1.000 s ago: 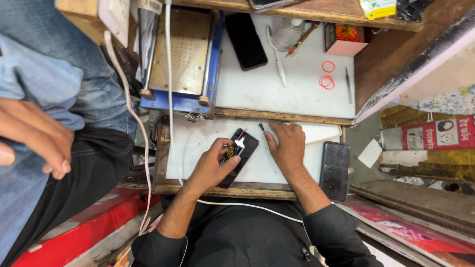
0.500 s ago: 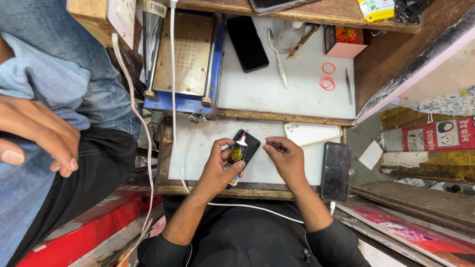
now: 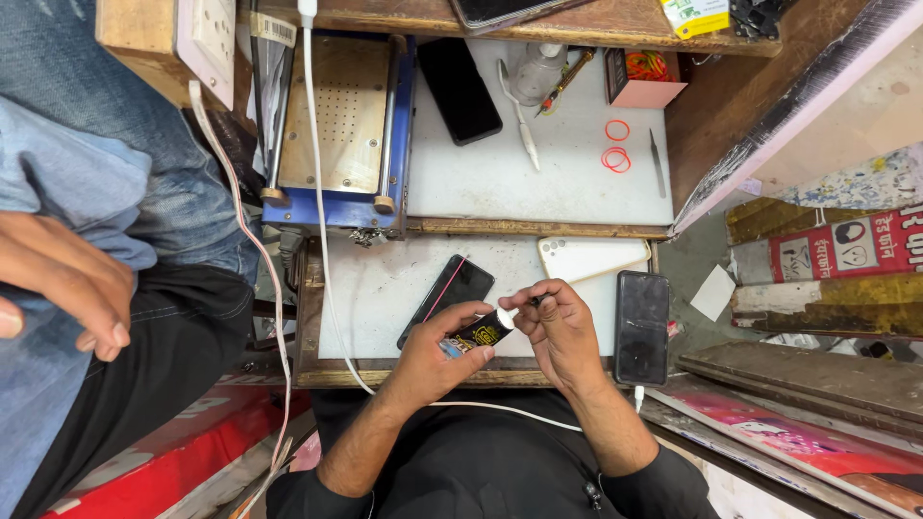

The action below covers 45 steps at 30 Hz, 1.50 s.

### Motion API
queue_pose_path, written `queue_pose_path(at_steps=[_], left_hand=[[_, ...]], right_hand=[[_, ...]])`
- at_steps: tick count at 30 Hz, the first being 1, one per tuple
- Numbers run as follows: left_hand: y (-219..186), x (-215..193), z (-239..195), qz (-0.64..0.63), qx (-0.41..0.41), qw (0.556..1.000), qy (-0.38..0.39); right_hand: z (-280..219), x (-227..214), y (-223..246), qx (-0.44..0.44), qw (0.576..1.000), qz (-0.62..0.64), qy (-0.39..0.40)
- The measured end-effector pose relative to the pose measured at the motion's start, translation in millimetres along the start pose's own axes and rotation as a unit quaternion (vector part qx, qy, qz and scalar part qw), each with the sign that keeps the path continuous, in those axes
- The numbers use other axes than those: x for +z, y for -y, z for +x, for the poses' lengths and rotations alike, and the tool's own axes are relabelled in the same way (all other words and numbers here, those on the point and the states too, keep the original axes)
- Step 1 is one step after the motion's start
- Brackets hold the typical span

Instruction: The person secures a smartphone with multiple colored elastic bands. They wrap a pink band, then add orange and green bands, adjusting each to hold the phone together. The phone remains on the workbench throughout.

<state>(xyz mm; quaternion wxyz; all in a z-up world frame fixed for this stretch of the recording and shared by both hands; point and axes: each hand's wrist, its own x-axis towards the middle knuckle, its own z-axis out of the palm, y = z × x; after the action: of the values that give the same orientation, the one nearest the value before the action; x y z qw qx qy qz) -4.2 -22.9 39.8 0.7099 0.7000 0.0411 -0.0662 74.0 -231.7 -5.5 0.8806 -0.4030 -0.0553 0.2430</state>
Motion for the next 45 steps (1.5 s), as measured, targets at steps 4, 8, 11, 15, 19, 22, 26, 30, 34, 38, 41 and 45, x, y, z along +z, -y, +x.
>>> queue_pose_path(at_steps=[4, 8, 11, 15, 19, 22, 26, 30, 34, 38, 41, 45], left_hand=[[-9.9, -0.2, -3.2, 0.000, 0.020, 1.000, 0.003], [-14.5, -0.4, -4.6, 0.028, 0.046, 0.999, 0.000], [-16.1, -0.3, -4.0, 0.039, 0.044, 0.998, 0.000], [-16.1, 0.6, -2.9, 0.043, 0.038, 0.998, 0.006], [-14.8, 0.9, -3.6, 0.045, 0.037, 0.998, 0.008], [-14.6, 0.9, -4.1, 0.048, 0.044, 0.998, 0.007], [-15.4, 1.2, -4.1, 0.040, 0.031, 0.999, 0.010], [-15.5, 1.6, -3.4, 0.051, 0.007, 0.999, 0.014], [-14.3, 1.4, -3.4, 0.051, 0.032, 0.998, 0.013], [-12.0, 1.2, -2.8, 0.049, 0.039, 0.998, 0.014], [-10.0, 1.4, -2.3, 0.045, 0.044, 0.998, 0.015], [-8.3, 0.9, -1.6, 0.047, 0.045, 0.998, 0.016]], right_hand=[[-1.0, 1.7, 2.9, 0.036, 0.999, -0.038, -0.005], [-4.0, -0.4, 5.1, 0.032, 0.997, -0.074, 0.005], [-5.1, -1.6, 5.0, 0.029, 0.996, -0.088, 0.006], [-7.4, -3.1, 5.0, 0.023, 0.995, -0.097, 0.005], [-8.9, -3.8, 5.9, 0.030, 0.994, -0.102, 0.004], [-8.9, -3.6, 6.6, 0.030, 0.994, -0.109, 0.004], [-9.3, -3.5, 6.6, 0.028, 0.992, -0.123, 0.009], [-10.0, -4.4, 6.3, 0.029, 0.989, -0.147, 0.000], [-10.2, -5.3, 7.2, 0.027, 0.986, -0.161, 0.001], [-10.8, -4.6, 8.0, 0.031, 0.989, -0.146, 0.001], [-10.7, -4.8, 8.4, 0.032, 0.989, -0.145, -0.001], [-10.8, -6.0, 8.1, 0.032, 0.986, -0.165, -0.001]])
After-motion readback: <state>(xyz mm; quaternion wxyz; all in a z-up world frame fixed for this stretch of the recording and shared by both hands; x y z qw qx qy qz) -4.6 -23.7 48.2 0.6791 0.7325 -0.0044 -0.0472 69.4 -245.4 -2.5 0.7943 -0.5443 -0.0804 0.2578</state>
